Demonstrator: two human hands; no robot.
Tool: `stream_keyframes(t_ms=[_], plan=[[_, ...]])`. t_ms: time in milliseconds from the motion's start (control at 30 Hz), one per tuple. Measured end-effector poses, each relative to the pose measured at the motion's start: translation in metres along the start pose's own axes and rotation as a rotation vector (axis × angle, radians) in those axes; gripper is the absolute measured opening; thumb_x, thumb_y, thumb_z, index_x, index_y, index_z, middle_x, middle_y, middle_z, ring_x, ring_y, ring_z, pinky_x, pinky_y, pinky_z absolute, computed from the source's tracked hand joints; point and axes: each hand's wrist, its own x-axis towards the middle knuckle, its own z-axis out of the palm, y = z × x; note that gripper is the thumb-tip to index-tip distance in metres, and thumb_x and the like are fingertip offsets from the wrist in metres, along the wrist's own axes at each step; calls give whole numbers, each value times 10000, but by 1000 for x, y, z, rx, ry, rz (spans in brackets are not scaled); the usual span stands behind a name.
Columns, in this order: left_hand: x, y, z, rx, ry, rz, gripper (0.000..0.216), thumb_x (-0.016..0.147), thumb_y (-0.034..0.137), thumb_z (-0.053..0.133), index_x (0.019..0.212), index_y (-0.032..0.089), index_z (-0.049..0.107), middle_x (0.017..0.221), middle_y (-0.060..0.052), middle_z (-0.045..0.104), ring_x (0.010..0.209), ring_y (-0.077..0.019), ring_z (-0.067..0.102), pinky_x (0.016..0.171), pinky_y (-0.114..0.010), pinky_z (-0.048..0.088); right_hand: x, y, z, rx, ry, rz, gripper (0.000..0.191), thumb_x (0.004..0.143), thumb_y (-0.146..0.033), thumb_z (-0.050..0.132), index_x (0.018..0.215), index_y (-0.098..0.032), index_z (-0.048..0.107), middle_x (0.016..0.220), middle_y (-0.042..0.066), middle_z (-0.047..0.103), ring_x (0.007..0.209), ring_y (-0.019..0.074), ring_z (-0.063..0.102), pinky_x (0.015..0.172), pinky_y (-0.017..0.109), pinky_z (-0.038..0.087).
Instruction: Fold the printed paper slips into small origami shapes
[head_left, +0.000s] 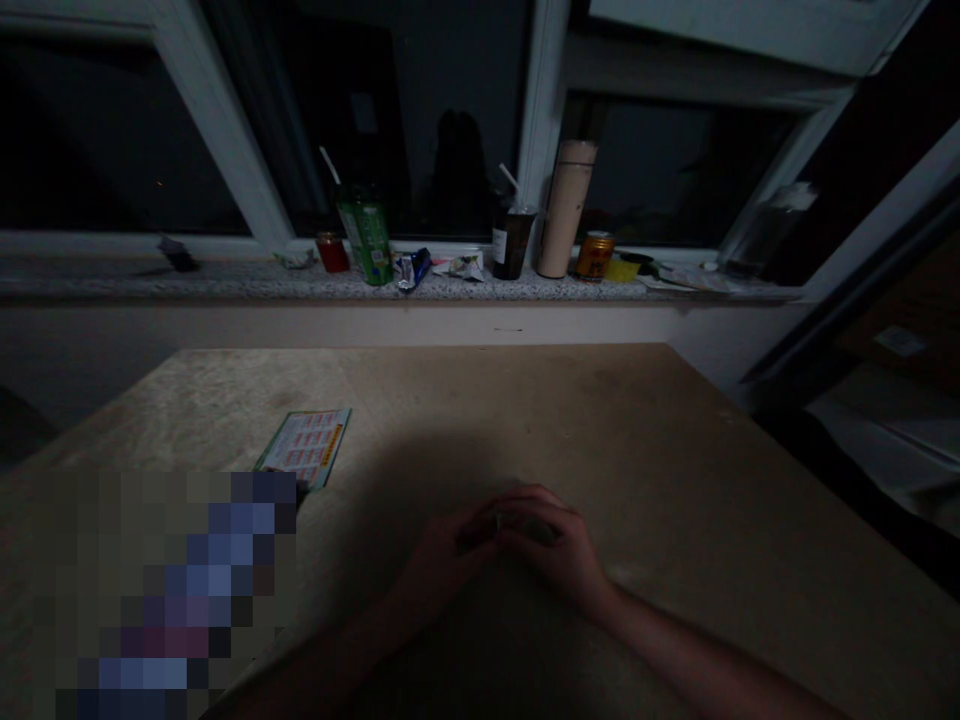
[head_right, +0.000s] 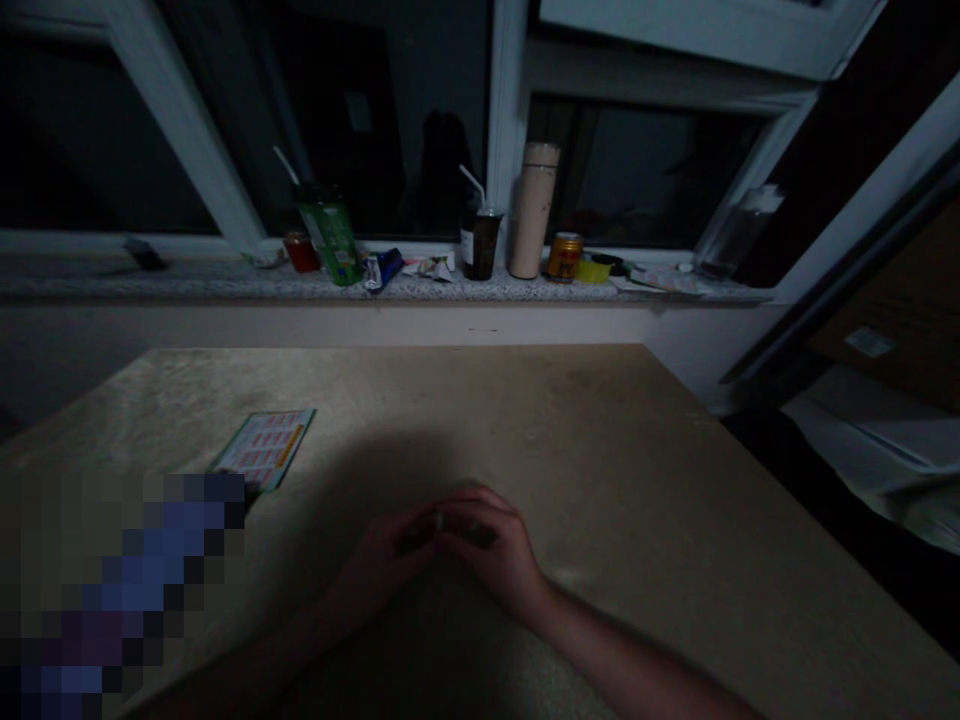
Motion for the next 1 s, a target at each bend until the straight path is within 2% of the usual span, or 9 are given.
stream_keyframes(t_ms=[233, 400, 567, 700, 1000], plan=[[-1, 1, 0, 18, -21, 12, 362, 848, 352, 562, 1190, 234, 588, 1075, -8, 685, 973, -222, 627, 857, -307, 447, 1, 3, -5, -57, -14, -54, 241, 792, -202, 663, 1025, -263, 672, 985, 54, 670, 918, 190, 629, 775, 311, 526], [-2, -4, 1, 42, 7, 12, 374, 852, 315, 556, 1218, 240, 565, 1129, -3, 662, 1019, -210, 604, 894, -285, 418, 0, 3, -6, -130, -23, -113, 260, 813, -180, 631, 1061, -260, 642, 1000, 57, 668, 911, 181, 631, 780, 311, 529], [0, -4, 1, 148, 15, -14, 263, 879, 337, 505, 1051, 211, 659, 952, 3, 708, 852, -186, 639, 773, -240, 437, -3, 5, -8, -226, -15, -174, 276, 840, -197, 595, 1111, -246, 607, 1001, 70, 660, 904, 183, 631, 772, 318, 540], [-1, -3, 2, 211, -1, 16, 271, 902, 357, 459, 895, 196, 677, 800, 15, 698, 741, -168, 627, 682, -217, 420, -4, 7, -10, -285, -35, -253, 317, 855, -183, 575, 1167, -241, 583, 1042, 87, 651, 968, 195, 618, 806, 328, 536], [-3, -5, 2, 79, 20, 9, 306, 919, 379, 427, 881, 179, 656, 808, -3, 693, 753, -172, 629, 706, -222, 433, -2, 6, -12, -303, -71, -289, 343, 881, -140, 526, 1207, -238, 569, 1093, 92, 648, 1012, 184, 610, 836, 312, 527]])
